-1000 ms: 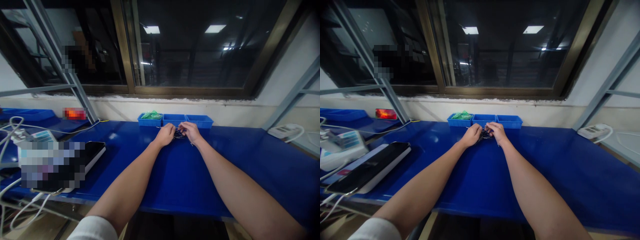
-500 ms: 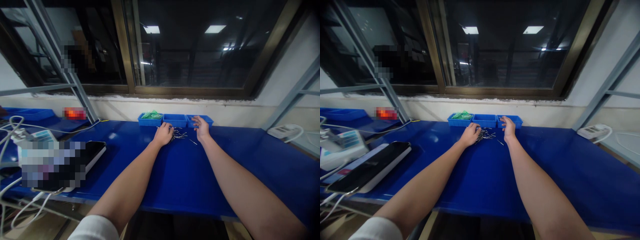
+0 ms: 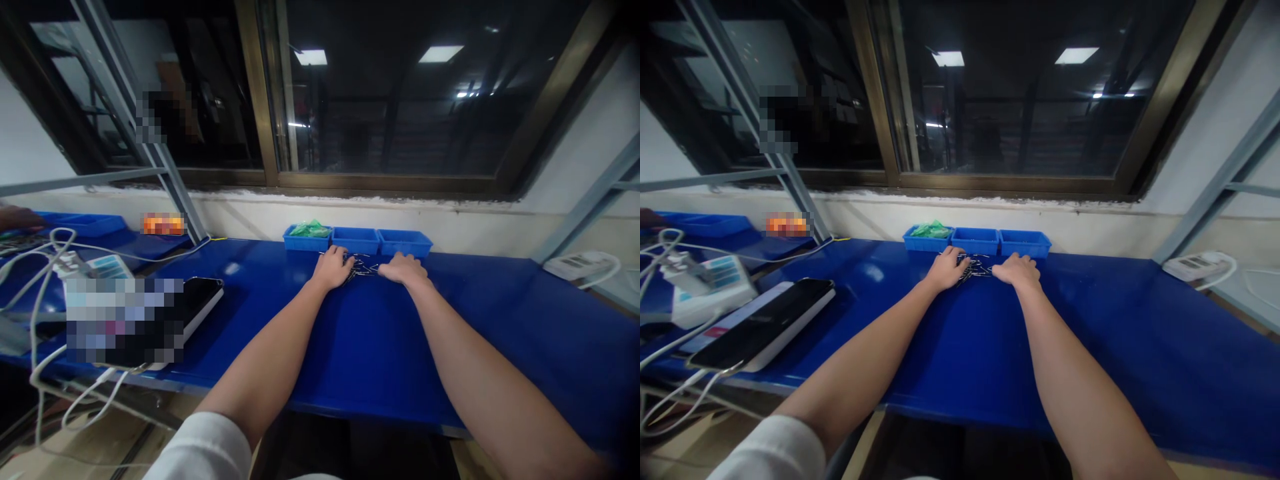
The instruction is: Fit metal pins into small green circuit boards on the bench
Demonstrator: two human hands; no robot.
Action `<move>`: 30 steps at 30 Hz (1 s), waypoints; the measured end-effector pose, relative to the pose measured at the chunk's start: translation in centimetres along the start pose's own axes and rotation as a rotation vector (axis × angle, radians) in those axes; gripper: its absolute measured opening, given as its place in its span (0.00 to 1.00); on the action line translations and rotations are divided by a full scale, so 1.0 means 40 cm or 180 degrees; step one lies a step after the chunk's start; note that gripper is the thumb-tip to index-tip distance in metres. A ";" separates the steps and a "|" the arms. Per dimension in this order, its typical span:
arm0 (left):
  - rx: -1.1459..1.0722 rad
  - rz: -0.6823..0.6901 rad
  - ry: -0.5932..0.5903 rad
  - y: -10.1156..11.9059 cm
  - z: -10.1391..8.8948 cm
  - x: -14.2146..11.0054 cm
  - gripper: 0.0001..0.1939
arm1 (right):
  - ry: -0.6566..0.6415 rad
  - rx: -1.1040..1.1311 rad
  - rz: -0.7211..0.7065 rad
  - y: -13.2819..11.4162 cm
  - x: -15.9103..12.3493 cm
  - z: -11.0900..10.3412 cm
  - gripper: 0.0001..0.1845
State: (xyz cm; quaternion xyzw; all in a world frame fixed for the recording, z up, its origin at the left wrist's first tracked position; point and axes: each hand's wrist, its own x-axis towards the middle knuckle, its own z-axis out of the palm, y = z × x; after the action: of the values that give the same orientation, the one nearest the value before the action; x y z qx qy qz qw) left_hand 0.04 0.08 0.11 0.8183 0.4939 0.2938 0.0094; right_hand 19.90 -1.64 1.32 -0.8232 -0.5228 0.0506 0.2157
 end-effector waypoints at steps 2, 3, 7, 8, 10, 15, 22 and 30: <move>-0.0004 -0.0006 -0.0014 0.000 0.002 0.000 0.18 | -0.0141 -0.0252 -0.0122 -0.004 -0.006 0.008 0.34; -0.0007 -0.0003 -0.0016 0.000 0.003 0.000 0.18 | -0.0182 -0.0324 -0.0204 -0.006 -0.008 0.012 0.31; -0.0032 0.0007 -0.0033 -0.001 0.007 0.000 0.18 | -0.0329 -0.0405 -0.0456 -0.011 -0.013 0.023 0.17; -0.0038 0.0008 -0.0043 -0.001 0.008 0.000 0.19 | -0.0303 -0.0403 -0.0508 -0.011 -0.013 0.025 0.14; -0.0049 0.0012 -0.0063 -0.001 0.009 0.000 0.19 | -0.0120 -0.0395 -0.0625 -0.011 -0.015 0.029 0.10; -0.0071 0.0015 -0.0088 0.004 0.009 -0.001 0.19 | 0.0086 -0.0183 -0.0671 -0.009 -0.023 0.037 0.11; -0.0123 0.0108 -0.0092 0.005 0.009 -0.001 0.18 | 0.0226 0.0429 -0.0987 -0.016 -0.033 0.051 0.17; -0.0234 0.0654 -0.0038 0.015 0.003 -0.003 0.10 | 0.0425 0.1140 -0.1978 -0.034 -0.027 0.072 0.15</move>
State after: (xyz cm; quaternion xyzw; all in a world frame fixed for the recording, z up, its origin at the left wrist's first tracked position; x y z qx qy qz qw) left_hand 0.54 -0.31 0.14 0.8655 0.3962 0.3063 0.0122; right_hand 17.39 -1.23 -0.89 -0.5757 -0.7156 0.0195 0.3952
